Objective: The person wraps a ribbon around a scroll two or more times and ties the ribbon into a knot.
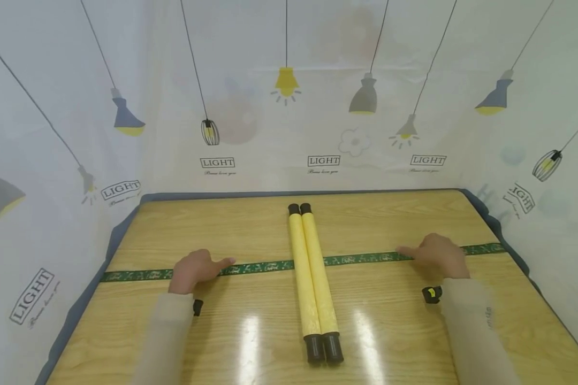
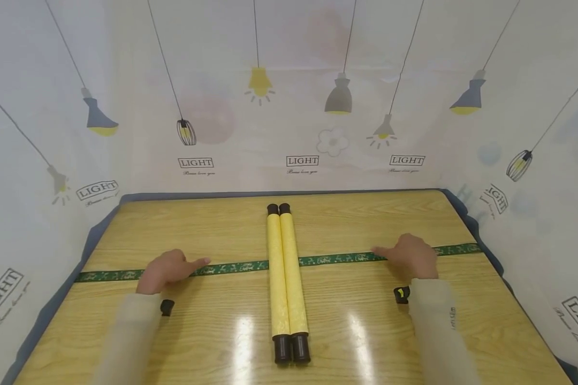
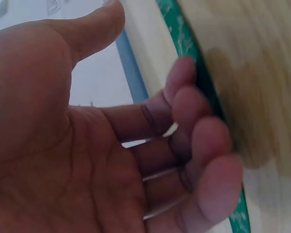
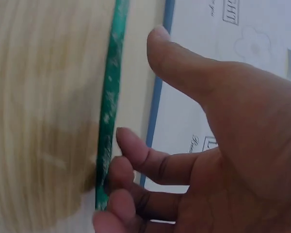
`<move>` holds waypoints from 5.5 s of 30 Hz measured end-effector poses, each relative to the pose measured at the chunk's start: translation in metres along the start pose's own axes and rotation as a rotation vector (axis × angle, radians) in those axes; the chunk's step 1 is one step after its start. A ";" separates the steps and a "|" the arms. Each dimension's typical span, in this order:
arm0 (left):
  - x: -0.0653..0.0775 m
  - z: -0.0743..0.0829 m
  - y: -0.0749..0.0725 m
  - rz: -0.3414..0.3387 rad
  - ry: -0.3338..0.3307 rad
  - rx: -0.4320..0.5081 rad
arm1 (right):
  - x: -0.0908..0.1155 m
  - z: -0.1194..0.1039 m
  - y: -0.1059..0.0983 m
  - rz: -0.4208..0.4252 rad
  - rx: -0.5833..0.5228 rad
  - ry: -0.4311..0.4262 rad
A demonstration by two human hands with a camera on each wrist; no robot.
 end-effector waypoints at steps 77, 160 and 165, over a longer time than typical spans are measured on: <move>-0.008 0.065 0.021 -0.086 0.205 1.538 | -0.003 -0.121 0.006 -0.026 -1.071 -0.282; 0.034 0.196 0.013 0.075 0.983 0.694 | 0.049 -0.228 -0.020 0.272 -0.708 -0.598; 0.039 0.198 0.010 0.197 1.082 0.528 | 0.040 -0.223 -0.009 0.147 -0.820 -0.462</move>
Point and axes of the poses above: each hand's wrist, its own x-axis away from the middle knuckle, its own y-axis out of the palm, z = x × y, the point moved 8 cm from there along -x, towards the middle knuckle, and after that the axes turned 8 degrees about x, right-handed, at the moved point
